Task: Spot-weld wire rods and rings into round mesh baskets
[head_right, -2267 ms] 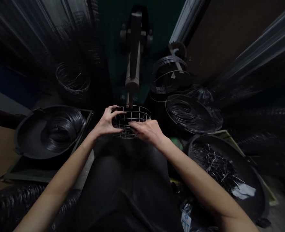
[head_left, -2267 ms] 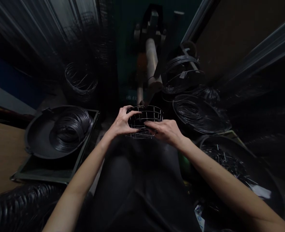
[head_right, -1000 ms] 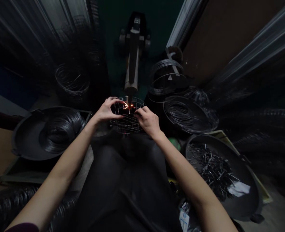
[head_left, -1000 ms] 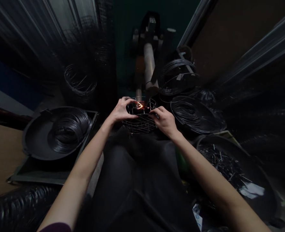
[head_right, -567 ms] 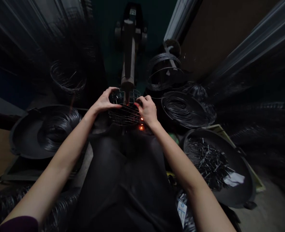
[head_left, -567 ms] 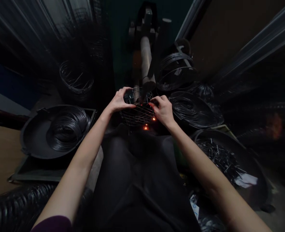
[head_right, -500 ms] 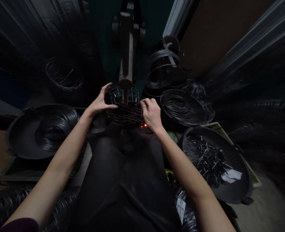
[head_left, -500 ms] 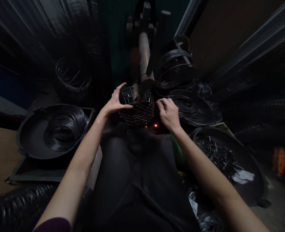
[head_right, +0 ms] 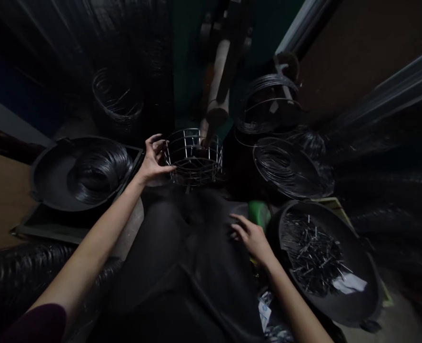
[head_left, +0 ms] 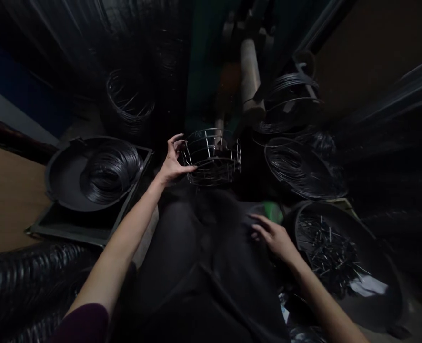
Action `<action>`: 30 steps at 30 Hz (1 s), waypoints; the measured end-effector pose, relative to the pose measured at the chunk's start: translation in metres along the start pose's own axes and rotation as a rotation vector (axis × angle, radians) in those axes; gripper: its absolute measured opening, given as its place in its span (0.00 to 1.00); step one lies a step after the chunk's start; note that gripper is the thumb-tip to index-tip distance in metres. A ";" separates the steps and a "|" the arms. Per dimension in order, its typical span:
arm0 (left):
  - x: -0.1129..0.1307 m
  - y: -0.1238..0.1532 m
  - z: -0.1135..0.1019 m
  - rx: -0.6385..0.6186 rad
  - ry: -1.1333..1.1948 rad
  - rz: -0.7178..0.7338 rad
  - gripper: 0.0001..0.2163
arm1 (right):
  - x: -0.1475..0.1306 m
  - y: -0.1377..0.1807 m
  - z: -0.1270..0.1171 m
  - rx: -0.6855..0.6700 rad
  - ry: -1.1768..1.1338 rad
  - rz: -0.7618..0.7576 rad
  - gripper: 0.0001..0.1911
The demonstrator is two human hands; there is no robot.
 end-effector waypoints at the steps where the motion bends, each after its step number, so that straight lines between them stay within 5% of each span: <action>1: 0.016 0.004 0.002 -0.028 -0.046 0.052 0.50 | -0.021 -0.003 -0.007 0.025 -0.042 -0.016 0.27; 6: 0.077 0.015 0.023 -0.152 -0.275 0.156 0.41 | -0.153 -0.034 -0.023 -0.043 -0.101 -0.234 0.20; 9: 0.093 0.017 0.050 -0.267 -0.420 0.155 0.37 | -0.193 -0.062 -0.011 -0.172 0.024 -0.275 0.16; 15: 0.089 0.013 0.078 -0.345 -0.528 0.104 0.33 | -0.209 -0.076 -0.011 0.098 0.767 -0.413 0.15; 19: 0.082 0.008 0.087 -0.354 -0.511 0.101 0.31 | -0.200 -0.058 -0.002 0.105 1.127 -0.474 0.22; 30: 0.079 -0.008 0.098 -0.366 -0.482 0.078 0.29 | -0.198 -0.063 -0.020 0.130 1.263 -0.501 0.21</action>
Point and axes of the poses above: each hand's wrist, its own y-axis away from the middle knuckle, its own z-axis out of the palm, x = y × z, the point moved 10 cm from there along -y, towards the middle knuckle, and after that the axes turned 14 degrees about y, right-handed, at the moved point
